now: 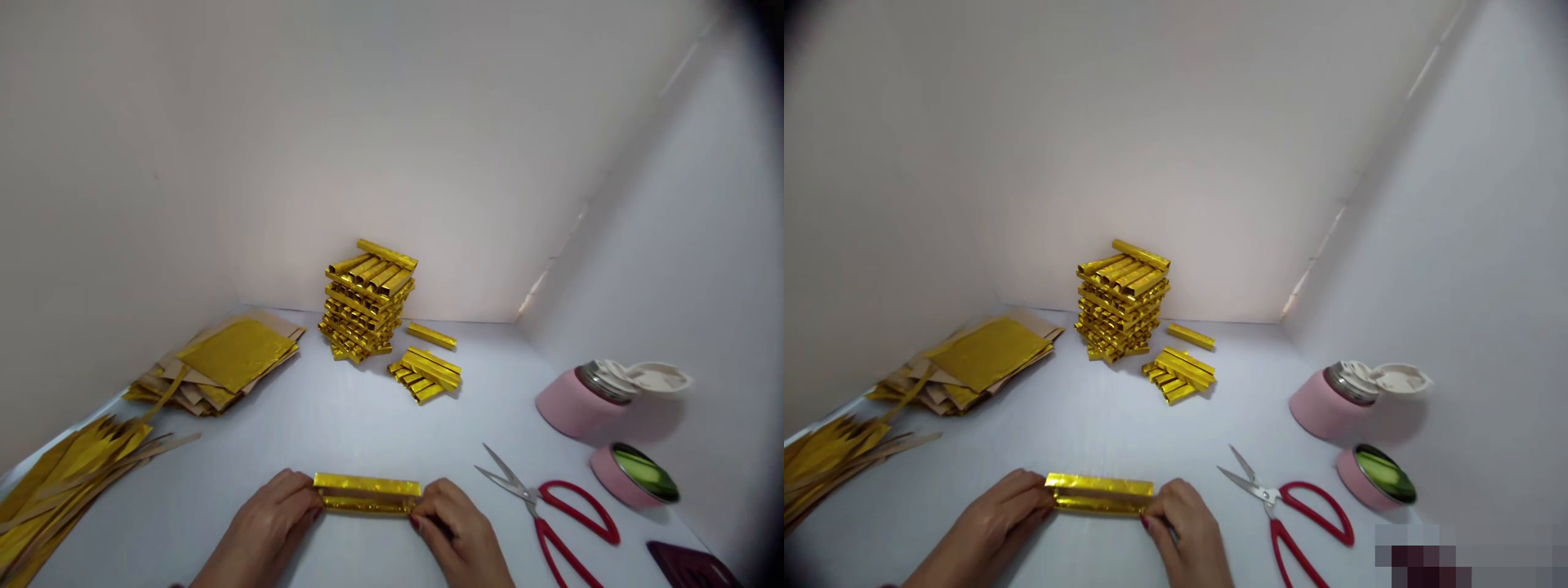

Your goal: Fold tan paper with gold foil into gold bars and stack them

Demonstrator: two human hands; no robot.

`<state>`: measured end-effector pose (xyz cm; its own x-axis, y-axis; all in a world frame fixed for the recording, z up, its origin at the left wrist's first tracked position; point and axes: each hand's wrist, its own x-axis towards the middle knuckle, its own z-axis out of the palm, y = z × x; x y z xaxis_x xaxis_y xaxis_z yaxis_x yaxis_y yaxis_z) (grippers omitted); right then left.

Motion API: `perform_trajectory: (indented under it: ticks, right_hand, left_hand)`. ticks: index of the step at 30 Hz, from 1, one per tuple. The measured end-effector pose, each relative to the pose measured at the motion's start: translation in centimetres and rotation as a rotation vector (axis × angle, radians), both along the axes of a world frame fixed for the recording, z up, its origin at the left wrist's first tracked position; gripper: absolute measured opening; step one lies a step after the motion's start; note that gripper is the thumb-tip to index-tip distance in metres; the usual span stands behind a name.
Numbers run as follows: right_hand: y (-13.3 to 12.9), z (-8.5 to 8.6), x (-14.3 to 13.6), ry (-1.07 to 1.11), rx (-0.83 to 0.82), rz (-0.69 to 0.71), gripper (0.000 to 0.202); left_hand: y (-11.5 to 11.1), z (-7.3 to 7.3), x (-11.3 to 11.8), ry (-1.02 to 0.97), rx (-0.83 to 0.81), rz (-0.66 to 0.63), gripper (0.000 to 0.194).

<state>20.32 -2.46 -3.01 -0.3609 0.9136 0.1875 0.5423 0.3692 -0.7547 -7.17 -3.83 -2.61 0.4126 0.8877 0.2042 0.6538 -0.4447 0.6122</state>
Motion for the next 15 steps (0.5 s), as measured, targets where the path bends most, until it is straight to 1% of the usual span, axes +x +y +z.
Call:
perform_trajectory:
  ticks: [4,9,15]
  right_hand:
    - [0.25,0.04,-0.03,-0.014,0.049,-0.008,0.016]
    - [0.55,0.1,0.06,-0.098,0.046,-0.024,0.016]
    - [0.79,0.1,0.36,-0.141,0.045,-0.021,0.016]
  left_hand:
    - [0.17,-0.33,-0.09,0.005,-0.004,-0.009,0.02]
    - [0.38,-0.66,-0.11,0.012,0.02,0.001,0.021]
    - [0.53,-0.73,0.03,0.03,-0.015,0.013,0.022]
